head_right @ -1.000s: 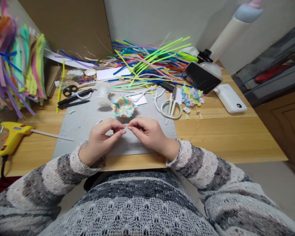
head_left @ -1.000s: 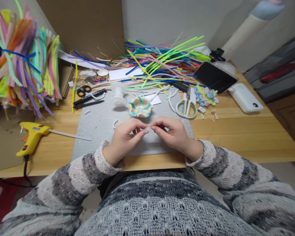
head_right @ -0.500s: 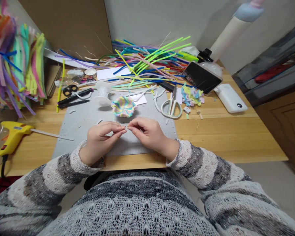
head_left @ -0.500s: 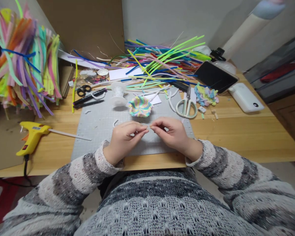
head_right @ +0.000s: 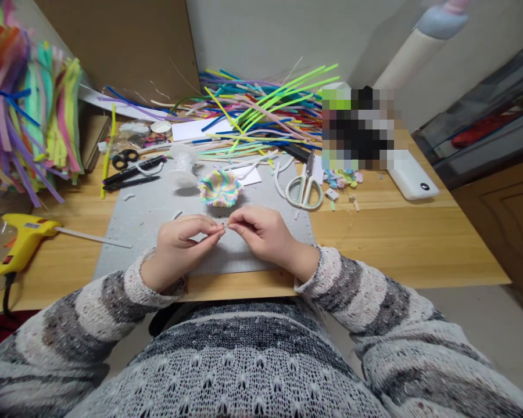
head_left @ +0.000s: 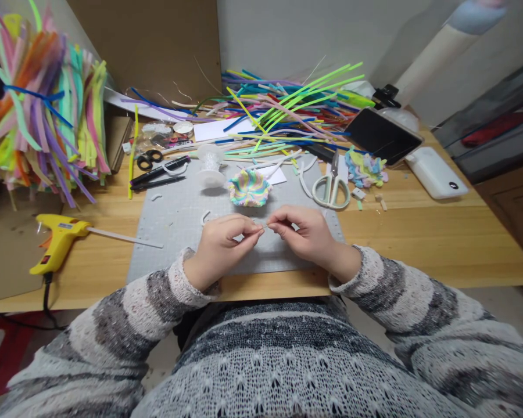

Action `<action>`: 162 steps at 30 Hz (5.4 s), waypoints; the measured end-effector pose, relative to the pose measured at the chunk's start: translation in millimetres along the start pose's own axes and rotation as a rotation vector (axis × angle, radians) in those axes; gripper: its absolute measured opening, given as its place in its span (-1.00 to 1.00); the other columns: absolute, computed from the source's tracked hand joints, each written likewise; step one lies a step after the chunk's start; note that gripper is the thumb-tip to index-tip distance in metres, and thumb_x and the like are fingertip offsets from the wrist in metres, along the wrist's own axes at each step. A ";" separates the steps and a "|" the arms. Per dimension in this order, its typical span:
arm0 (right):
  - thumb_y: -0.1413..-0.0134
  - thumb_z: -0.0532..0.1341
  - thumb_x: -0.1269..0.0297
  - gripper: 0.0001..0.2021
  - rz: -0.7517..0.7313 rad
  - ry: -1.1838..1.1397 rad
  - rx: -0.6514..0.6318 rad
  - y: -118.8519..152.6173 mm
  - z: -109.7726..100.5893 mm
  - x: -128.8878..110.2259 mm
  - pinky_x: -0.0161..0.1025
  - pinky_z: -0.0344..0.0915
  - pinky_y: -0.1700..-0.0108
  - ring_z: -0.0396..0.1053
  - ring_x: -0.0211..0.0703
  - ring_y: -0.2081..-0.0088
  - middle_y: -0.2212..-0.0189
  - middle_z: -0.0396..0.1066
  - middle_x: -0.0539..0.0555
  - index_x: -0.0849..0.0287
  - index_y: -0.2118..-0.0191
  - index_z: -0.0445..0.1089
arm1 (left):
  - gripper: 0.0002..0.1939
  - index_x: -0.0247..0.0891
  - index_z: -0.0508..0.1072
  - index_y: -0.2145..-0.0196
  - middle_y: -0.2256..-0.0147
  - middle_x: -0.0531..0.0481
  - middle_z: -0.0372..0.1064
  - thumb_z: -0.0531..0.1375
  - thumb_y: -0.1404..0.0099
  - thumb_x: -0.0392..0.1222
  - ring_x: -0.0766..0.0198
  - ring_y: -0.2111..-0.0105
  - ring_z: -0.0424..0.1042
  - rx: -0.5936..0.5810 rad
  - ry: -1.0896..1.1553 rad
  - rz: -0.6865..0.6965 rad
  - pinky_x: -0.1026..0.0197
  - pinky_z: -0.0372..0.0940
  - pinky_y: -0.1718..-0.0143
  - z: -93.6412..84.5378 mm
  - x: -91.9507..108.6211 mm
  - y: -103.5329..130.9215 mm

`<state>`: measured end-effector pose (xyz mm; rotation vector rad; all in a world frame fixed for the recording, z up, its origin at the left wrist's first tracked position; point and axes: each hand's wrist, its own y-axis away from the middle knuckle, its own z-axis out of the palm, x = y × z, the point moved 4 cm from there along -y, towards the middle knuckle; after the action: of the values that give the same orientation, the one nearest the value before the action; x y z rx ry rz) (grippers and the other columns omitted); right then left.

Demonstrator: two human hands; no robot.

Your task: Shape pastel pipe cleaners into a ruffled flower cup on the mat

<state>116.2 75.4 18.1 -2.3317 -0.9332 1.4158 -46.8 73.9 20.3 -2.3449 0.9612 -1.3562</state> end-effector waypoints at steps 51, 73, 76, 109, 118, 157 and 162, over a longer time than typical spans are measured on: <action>-0.24 0.09 0.35 -0.88 -0.292 0.349 -0.147 -2.9 -4.3 -5.8 -0.23 0.31 0.29 0.34 -0.19 0.31 0.34 0.42 0.12 0.18 0.25 0.37 | -0.84 -0.33 0.48 0.46 0.51 0.04 0.41 0.34 -0.04 -0.20 0.49 0.61 0.20 -0.337 0.969 -0.913 0.38 0.01 0.59 28.2 -33.1 6.0; -0.15 0.18 0.36 -0.91 0.183 -0.003 0.062 4.2 6.2 10.1 -0.32 0.28 0.36 0.38 -0.30 0.39 0.40 0.47 0.02 0.20 0.26 0.42 | -0.80 -0.34 0.44 0.44 0.56 0.09 0.36 0.36 -0.02 -0.20 0.45 0.55 0.33 -0.056 0.951 -0.886 0.36 0.23 0.51 21.3 -36.8 0.4; -0.15 0.18 0.38 -0.91 0.140 0.014 0.043 4.3 7.7 7.2 -0.32 0.29 0.34 0.39 -0.30 0.38 0.39 0.49 0.02 0.20 0.27 0.44 | -0.77 -0.35 0.44 0.44 0.54 0.07 0.39 0.38 0.00 -0.20 0.43 0.53 0.38 -0.049 0.970 -0.882 0.34 0.28 0.47 21.6 -35.1 0.3; -0.15 0.13 0.24 -0.81 0.892 -1.153 -0.302 9.3 37.9 25.8 -0.48 -0.22 0.69 -0.14 -0.52 0.74 0.66 0.23 -0.13 0.25 0.39 0.30 | -0.85 -0.28 0.52 0.44 0.51 0.07 0.41 0.35 -0.06 -0.17 0.46 0.55 0.25 -0.020 0.782 -0.749 0.34 0.13 0.47 17.4 -40.1 4.5; -0.21 0.08 0.25 -0.80 0.944 -1.287 -0.368 10.6 38.0 24.9 -0.52 -0.17 0.69 -0.12 -0.52 0.74 0.65 0.23 -0.11 0.29 0.33 0.33 | -0.87 -0.28 0.50 0.45 0.48 0.06 0.44 0.32 -0.11 -0.16 0.42 0.51 0.28 -0.054 0.762 -0.694 0.31 0.15 0.43 16.3 -35.3 2.1; -0.05 0.22 0.27 -0.86 0.914 -1.287 -0.368 11.8 36.4 15.4 -0.48 -0.17 0.66 -0.16 -0.51 0.73 0.72 0.15 -0.20 0.26 0.38 0.35 | -0.96 -0.19 0.57 0.45 0.42 0.00 0.44 0.30 -0.14 -0.23 0.29 0.36 0.39 0.048 0.365 -0.254 0.19 0.30 0.24 -1.5 -22.4 -8.5; -0.07 0.22 0.27 -0.85 0.908 -1.277 -0.379 12.9 37.1 16.6 -0.48 -0.17 0.66 -0.15 -0.51 0.73 0.72 0.14 -0.20 0.27 0.37 0.35 | -0.95 -0.20 0.55 0.46 0.42 -0.01 0.45 0.29 -0.15 -0.24 0.27 0.36 0.40 0.016 0.363 -0.249 0.18 0.31 0.23 -2.0 -20.0 -8.4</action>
<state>94.6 72.3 -18.5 -1.9125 -0.2335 3.5358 -51.8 93.6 12.5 -2.3124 0.7568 -1.9272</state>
